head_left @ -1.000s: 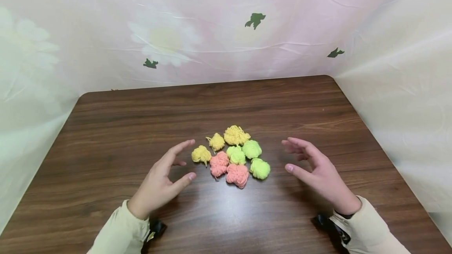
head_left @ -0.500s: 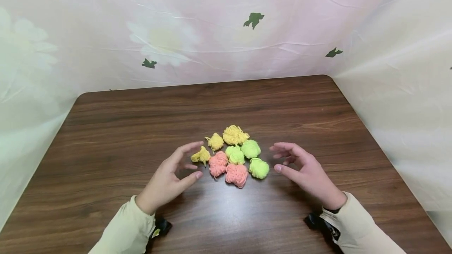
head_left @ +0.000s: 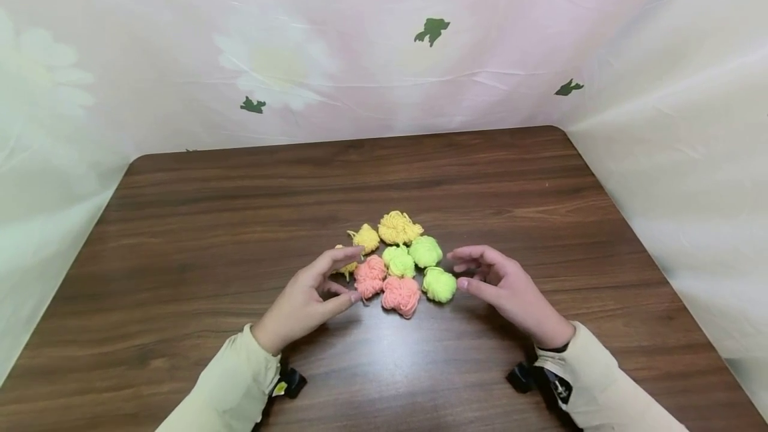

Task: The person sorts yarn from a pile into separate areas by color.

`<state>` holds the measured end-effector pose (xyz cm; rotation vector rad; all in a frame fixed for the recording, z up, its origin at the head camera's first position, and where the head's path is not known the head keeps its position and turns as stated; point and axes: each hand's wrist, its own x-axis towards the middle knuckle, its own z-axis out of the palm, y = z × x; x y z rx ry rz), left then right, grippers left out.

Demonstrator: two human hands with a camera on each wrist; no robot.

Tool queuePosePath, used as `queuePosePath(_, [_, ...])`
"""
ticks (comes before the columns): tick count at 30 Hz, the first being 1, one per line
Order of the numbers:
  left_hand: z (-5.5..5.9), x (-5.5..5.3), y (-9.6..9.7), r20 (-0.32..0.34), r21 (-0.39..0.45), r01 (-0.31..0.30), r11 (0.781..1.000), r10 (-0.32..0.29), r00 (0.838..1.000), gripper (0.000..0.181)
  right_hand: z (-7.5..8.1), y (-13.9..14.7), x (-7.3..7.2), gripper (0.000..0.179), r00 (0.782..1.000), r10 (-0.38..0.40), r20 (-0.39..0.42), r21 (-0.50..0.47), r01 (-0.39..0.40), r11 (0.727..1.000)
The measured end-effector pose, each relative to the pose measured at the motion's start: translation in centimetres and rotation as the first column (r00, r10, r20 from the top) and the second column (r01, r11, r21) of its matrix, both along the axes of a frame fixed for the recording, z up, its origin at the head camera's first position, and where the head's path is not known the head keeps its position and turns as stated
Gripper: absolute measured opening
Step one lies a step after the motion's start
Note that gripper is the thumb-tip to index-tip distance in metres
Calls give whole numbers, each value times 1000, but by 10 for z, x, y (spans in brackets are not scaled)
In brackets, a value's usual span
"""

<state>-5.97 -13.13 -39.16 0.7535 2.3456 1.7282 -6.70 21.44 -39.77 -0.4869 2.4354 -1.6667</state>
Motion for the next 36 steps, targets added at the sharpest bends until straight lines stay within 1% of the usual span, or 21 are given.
queuePosePath(3, [-3, -2, 1, 2, -72, -3, 997, 3, 1000, 61, -3, 1, -1, 36, 999, 20, 50, -51, -17, 999])
queuePosePath(5, [-4, -3, 2, 11, -106, 2, 994, -1, 1000, 63, -5, 1, -1, 37, 996, 39, 77, -86, -32, 996])
queuePosePath(8, [-6, -3, 3, 26, -130, 10, 992, -7, 1000, 65, -7, 0, -1, 38, 992, 64, 105, -129, -50, 990])
queuePosePath(11, [-6, -4, 3, 39, -145, 20, 989, -14, 999, 66, -10, -2, -1, 39, 990, 69, 121, -138, -52, 989])
queuePosePath(16, [-8, -4, 2, 66, -160, 37, 986, -27, 997, 65, -14, -4, 2, 41, 990, 67, 123, -106, -54, 993])
queuePosePath(20, [-11, -5, 2, 71, -156, 38, 987, -28, 997, 65, -15, -5, 3, 42, 991, 63, 119, -77, -54, 996])
queuePosePath(26, [-18, -7, 4, 57, -118, 44, 992, -38, 998, 65, -14, -4, 1, 44, 993, 63, 96, 3, -63, 998])
queuePosePath(32, [-25, -7, 4, 56, -74, 49, 996, -45, 997, 66, -16, -6, -1, 46, 995, 74, 72, 43, -77, 996])
queuePosePath(36, [-27, -6, 4, 44, -76, 49, 996, -46, 998, 66, -16, -8, -3, 46, 997, 57, 45, 97, -61, 993])
